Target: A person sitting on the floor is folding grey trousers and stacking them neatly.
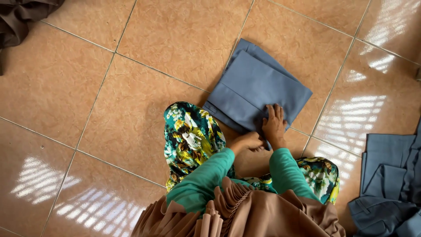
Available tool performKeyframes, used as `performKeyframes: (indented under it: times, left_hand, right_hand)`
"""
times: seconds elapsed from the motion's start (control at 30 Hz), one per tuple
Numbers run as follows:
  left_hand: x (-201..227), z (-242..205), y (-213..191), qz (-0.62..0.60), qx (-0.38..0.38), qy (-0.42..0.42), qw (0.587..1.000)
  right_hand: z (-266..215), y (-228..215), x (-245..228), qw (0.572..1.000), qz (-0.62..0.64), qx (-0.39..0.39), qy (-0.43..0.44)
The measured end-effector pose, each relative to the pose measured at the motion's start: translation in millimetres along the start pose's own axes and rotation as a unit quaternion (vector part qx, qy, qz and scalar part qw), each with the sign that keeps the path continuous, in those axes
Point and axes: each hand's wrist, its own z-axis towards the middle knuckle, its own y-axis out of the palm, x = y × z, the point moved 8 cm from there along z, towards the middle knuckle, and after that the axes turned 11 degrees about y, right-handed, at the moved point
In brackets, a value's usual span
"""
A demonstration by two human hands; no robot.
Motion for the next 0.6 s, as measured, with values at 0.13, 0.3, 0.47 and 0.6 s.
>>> performKeyframes:
  times: [0.13, 0.3, 0.47, 0.6]
  left_hand:
    - [56.1, -41.7, -149.3, 0.24, 0.265, 0.036, 0.933]
    - [15.6, -34.3, -225.2, 0.325, 0.466, -0.019, 0.823]
    - [-24.8, -1.4, -220.0, 0.291, 0.487, 0.01, 0.824]
    - [63.4, -103.7, -212.1, 0.205, 0.59, 0.101, 0.774]
  right_hand:
    - [3.5, -10.1, 18.5, 0.999, -0.021, 0.012, -0.034]
    - [3.0, -16.1, 27.7, 0.999, -0.02, -0.001, -0.048]
    - [6.4, -13.2, 35.2, 0.999, -0.003, 0.019, -0.042]
    - [-13.6, -10.2, 36.6, 0.997, -0.007, 0.045, -0.061]
